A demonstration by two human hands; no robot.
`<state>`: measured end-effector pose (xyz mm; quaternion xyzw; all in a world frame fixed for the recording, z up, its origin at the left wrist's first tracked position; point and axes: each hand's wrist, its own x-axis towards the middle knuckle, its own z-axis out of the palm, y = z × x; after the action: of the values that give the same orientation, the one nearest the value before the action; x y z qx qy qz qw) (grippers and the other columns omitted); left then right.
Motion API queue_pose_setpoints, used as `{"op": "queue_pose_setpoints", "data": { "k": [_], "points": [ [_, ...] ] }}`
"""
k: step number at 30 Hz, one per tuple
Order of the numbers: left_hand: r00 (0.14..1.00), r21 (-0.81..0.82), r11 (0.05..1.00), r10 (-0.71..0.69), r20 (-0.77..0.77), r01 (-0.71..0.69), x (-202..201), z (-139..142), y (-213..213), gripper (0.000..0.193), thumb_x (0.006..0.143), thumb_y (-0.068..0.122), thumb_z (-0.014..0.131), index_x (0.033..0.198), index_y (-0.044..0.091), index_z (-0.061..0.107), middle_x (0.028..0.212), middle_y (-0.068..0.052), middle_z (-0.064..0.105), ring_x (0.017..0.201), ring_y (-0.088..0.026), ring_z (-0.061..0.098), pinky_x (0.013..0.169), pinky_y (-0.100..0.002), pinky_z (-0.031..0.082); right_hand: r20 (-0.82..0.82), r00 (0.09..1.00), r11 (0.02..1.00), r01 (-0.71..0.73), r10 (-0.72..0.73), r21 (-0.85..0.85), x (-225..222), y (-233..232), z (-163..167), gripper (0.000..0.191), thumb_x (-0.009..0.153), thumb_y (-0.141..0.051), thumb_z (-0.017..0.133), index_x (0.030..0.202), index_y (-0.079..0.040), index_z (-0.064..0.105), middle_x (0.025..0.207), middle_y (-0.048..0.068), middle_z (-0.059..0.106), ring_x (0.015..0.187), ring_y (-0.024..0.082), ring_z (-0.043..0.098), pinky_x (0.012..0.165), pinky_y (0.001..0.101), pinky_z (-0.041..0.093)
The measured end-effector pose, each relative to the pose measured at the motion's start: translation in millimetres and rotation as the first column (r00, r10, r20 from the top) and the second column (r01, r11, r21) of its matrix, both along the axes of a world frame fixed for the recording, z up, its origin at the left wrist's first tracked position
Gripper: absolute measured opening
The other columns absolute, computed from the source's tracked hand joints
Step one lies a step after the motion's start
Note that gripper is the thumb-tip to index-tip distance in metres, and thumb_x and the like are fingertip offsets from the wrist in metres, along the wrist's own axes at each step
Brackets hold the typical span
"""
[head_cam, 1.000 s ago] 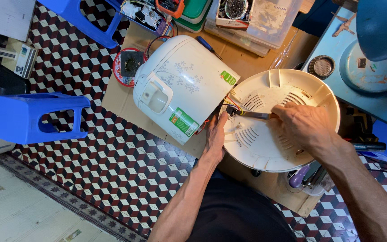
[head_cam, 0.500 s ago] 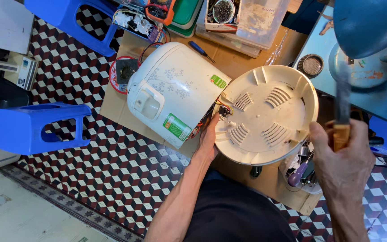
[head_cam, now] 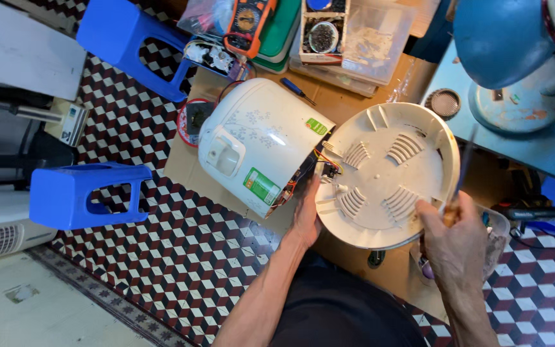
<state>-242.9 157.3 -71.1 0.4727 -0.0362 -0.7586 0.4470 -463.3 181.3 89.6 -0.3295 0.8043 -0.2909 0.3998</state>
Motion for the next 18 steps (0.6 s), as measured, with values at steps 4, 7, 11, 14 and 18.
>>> {"op": "queue_pose_setpoints", "data": {
  "k": [4,7,11,14,18],
  "points": [
    [0.819,0.001,0.97,-0.207,0.535,0.244,29.9,50.6,60.3,0.061,0.101,0.041,0.051,0.153,0.01,0.043,0.142,-0.01,0.059,0.124,-0.021,0.062,0.099,-0.037,0.055,0.023,0.999,0.999,0.03,-0.03,-0.012,8.4,-0.1,4.2,0.038,0.098,-0.023,0.07,0.121,0.007,0.061,0.083,0.02,0.066,0.061,0.027,0.063,0.054,0.0444,0.051],
    [0.444,0.051,0.977,-0.141,0.885,0.209,58.5,88.2,85.8,0.06,0.094,0.032,0.065,0.146,0.006,0.048,0.139,-0.016,0.061,0.116,-0.028,0.066,0.097,-0.039,0.059,-0.266,0.959,0.955,-0.161,0.092,-0.249,16.8,-1.2,7.4,0.046,0.094,-0.02,0.073,0.13,0.006,0.058,0.094,0.016,0.07,0.079,0.023,0.068,0.072,0.04,0.055],
    [-0.064,-0.167,0.906,0.207,0.976,0.388,77.5,97.2,62.2,0.098,0.075,0.016,0.087,0.151,-0.001,0.027,0.15,-0.027,0.039,0.139,-0.043,0.04,0.114,-0.052,0.036,-0.449,0.876,0.922,-0.306,0.176,-0.238,25.0,-10.4,20.3,0.05,0.096,-0.019,0.071,0.138,0.004,0.056,0.098,0.018,0.071,0.082,0.028,0.07,0.075,0.0416,0.056],
    [-0.027,-0.187,0.892,0.217,0.976,0.412,83.7,87.6,30.6,0.105,0.081,0.008,0.08,0.157,-0.003,0.01,0.158,-0.038,0.015,0.145,-0.052,0.023,0.116,-0.052,0.032,-0.487,0.854,0.914,-0.33,0.183,-0.236,36.8,-14.4,37.0,0.053,0.095,-0.02,0.07,0.141,0.002,0.055,0.096,0.018,0.071,0.081,0.031,0.071,0.076,0.0432,0.055],
    [0.017,-0.201,0.895,0.212,0.977,0.399,98.4,89.6,19.0,0.102,0.081,0.003,0.075,0.159,0.001,0.008,0.161,-0.037,0.011,0.148,-0.053,0.022,0.116,-0.049,0.035,-0.523,0.844,0.946,-0.254,0.115,-0.202,49.7,-11.9,62.5,0.056,0.094,-0.024,0.071,0.142,-0.001,0.055,0.096,0.017,0.072,0.08,0.033,0.072,0.074,0.0442,0.056]
  ]
}}
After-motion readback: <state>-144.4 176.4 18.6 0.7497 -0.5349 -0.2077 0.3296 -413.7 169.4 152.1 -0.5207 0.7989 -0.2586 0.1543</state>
